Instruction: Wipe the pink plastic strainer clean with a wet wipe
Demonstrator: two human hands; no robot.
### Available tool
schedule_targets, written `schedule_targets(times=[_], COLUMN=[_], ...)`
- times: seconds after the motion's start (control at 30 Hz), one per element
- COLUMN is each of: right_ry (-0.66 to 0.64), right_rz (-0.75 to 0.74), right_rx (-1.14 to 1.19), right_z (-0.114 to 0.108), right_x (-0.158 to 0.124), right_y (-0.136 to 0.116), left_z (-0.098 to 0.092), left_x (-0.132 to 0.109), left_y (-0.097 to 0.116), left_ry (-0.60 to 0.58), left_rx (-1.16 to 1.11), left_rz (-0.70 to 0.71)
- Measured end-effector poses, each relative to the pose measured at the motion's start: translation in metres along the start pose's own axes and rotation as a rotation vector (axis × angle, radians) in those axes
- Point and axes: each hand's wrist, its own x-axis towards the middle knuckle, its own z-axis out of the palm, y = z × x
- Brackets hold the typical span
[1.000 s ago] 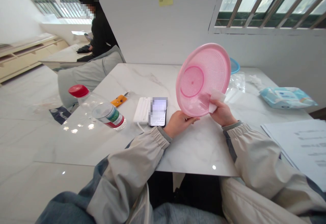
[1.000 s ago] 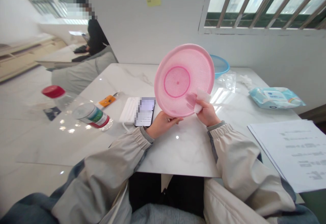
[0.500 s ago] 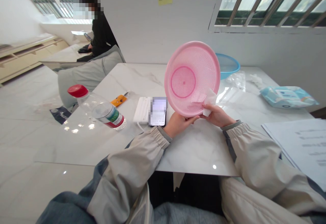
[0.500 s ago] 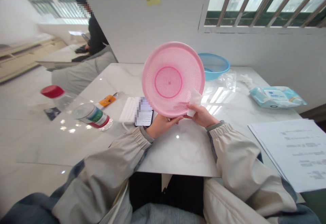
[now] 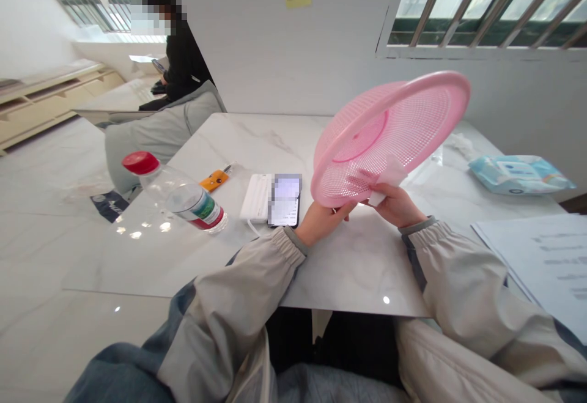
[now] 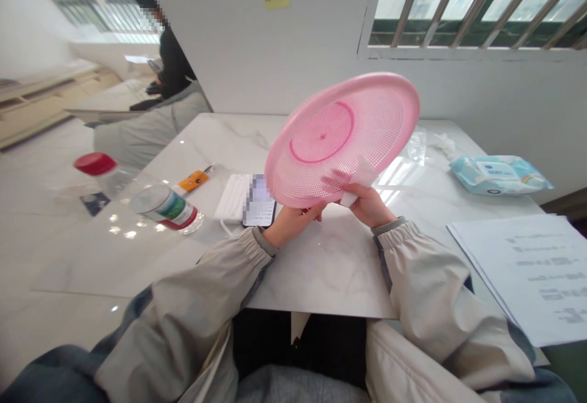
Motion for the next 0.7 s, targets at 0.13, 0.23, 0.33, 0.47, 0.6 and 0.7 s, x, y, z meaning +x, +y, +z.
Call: schedule_targets(times=[0.13, 0.23, 0.33, 0.47, 0.6, 0.7], right_ry=[0.004, -0.019, -0.071, -0.227, -0.383, -0.39], right_rz=[0.002, 0.021, 0.048, 0.08, 0.101, 0.107], right_rx=[-0.023, -0.014, -0.028, -0.116, -0.197, -0.218], right_z=[-0.0022, -0.0036, -0.0049, -0.0052, -0.0043, -0.0027], right_x=[0.0006, 0.0004, -0.0003, -0.0013, -0.0019, -0.0019], right_y=[0.0002, 0.0009, 0.0027, 0.0045, 0.0036, 0.0034], left_z=[-0.0009, -0.0009, -0.0007, -0.0004, 0.0005, 0.0012], left_x=[0.0011, 0.0014, 0.0011, 0.0003, -0.0009, -0.0016], left_y=[0.0013, 0.0019, 0.0028, 0.0036, 0.0048, 0.0068], left_ry=[0.003, -0.008, -0.017, -0.063, -0.081, -0.081], left_rx=[-0.037, -0.074, -0.118, -0.15, -0.189, -0.232], left_rz=[-0.039, -0.051, -0.036, -0.016, -0.023, -0.02])
